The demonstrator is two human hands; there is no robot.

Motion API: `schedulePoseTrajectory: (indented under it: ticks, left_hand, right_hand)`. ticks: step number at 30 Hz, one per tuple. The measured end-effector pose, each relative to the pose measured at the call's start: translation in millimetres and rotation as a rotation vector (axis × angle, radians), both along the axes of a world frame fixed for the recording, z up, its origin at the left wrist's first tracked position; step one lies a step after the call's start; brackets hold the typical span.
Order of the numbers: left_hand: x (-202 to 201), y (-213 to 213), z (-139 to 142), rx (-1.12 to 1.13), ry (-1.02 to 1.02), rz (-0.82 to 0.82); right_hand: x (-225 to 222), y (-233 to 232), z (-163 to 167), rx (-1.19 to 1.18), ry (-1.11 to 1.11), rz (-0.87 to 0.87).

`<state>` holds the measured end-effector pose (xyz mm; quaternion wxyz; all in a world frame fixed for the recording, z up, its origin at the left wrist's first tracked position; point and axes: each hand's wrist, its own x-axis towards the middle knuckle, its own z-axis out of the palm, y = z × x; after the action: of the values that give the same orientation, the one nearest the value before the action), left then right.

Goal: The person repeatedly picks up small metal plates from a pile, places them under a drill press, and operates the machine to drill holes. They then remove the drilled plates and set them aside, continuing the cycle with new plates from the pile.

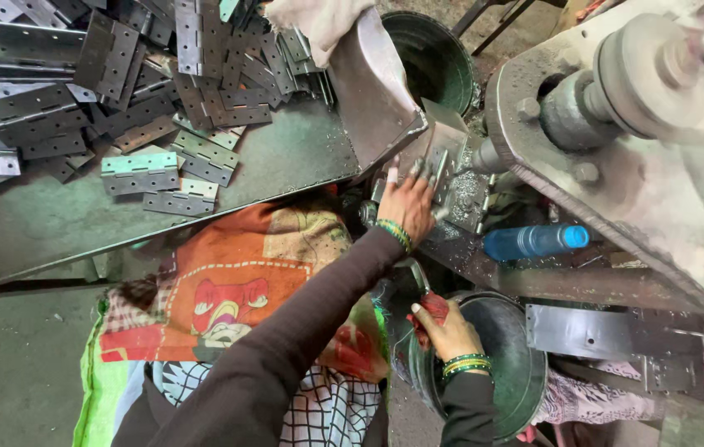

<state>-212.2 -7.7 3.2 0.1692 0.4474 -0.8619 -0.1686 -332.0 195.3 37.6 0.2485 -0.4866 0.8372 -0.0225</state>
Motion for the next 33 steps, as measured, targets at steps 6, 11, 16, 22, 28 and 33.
schedulePoseTrajectory:
  ticks: [6, 11, 16, 22, 28, 33]
  left_hand:
    - [49.6, 63.6, -13.2, -0.388, 0.31, -0.036]
    - [52.1, 27.0, -23.8, -0.372, 0.204, -0.268]
    - [53.3, -2.7, -6.7, -0.179, 0.266, -0.517]
    - [26.1, -9.8, 43.6, 0.056, 0.4, -0.306]
    - [-3.2, 38.1, 47.7, -0.113, 0.201, 0.143]
    - [-14.8, 59.7, 17.2, 0.083, 0.251, -0.086]
  right_hand:
    - [15.4, -2.2, 11.7, 0.146, -0.054, -0.189]
    - [22.1, -5.6, 20.4, 0.161, -0.068, -0.201]
    - [10.1, 1.1, 2.9, 0.156, -0.065, -0.203]
    - [-2.5, 7.2, -19.9, -0.01, -0.124, -0.126]
    - [0.8, 4.7, -16.1, 0.147, -0.076, -0.227]
    - [0.1, 6.3, -12.4, 0.03, -0.073, -0.129]
